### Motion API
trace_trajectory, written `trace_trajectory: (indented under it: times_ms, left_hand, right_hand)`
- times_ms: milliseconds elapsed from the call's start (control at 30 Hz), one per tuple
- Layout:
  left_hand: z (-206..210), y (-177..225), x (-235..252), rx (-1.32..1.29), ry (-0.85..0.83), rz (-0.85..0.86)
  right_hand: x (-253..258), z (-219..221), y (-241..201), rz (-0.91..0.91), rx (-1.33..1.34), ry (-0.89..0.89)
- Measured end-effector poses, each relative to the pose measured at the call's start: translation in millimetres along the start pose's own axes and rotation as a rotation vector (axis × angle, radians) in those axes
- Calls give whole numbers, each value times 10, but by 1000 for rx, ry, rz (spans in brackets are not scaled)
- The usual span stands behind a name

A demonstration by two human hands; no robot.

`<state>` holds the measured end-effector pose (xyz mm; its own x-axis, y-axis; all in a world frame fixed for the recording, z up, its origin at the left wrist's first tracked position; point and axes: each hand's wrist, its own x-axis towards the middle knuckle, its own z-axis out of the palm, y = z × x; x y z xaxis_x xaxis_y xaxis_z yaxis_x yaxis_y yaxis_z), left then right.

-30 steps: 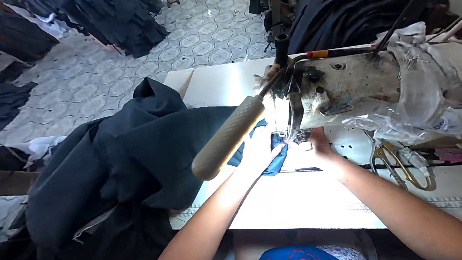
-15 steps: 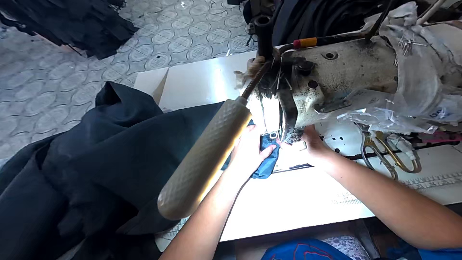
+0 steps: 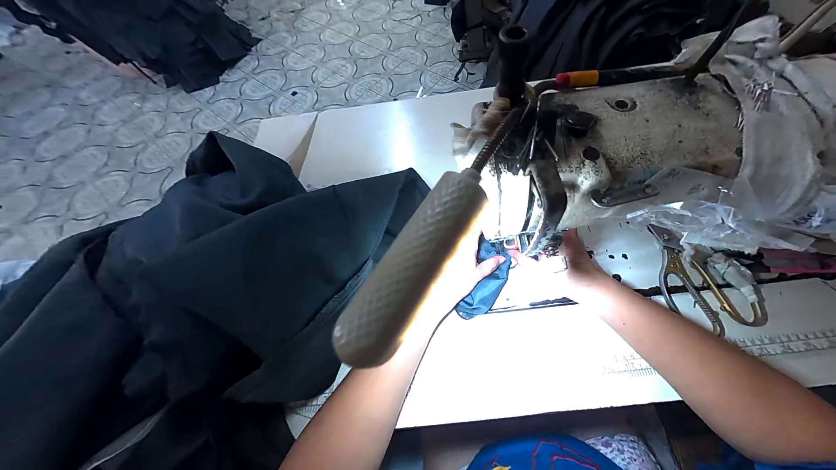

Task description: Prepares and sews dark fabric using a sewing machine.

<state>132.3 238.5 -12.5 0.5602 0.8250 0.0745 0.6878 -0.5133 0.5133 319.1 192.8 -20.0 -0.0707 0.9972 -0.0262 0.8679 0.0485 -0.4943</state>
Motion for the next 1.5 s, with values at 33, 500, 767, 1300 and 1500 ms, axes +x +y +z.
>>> trace_trajectory:
  times_ms: [33,500,767,1300,1500]
  left_hand:
    - [9,6,8,1,-21,-3]
    - [-915,102,-474,53,-324,-325]
    - [-742,162,-521,268,-459,-141]
    - [-620,11,-408,224,-292,331]
    - [-583,-13,-911,-188,-168,425]
  right_hand:
    - [-2,30,57,4,8,-10]
    - [-12,-8,-395,-383,154,-281]
    - [-60,17,-523,-476,183,-265]
    - [-338,107,-286,-589,152,78]
    - [-357,147,-260,-529,108,66]
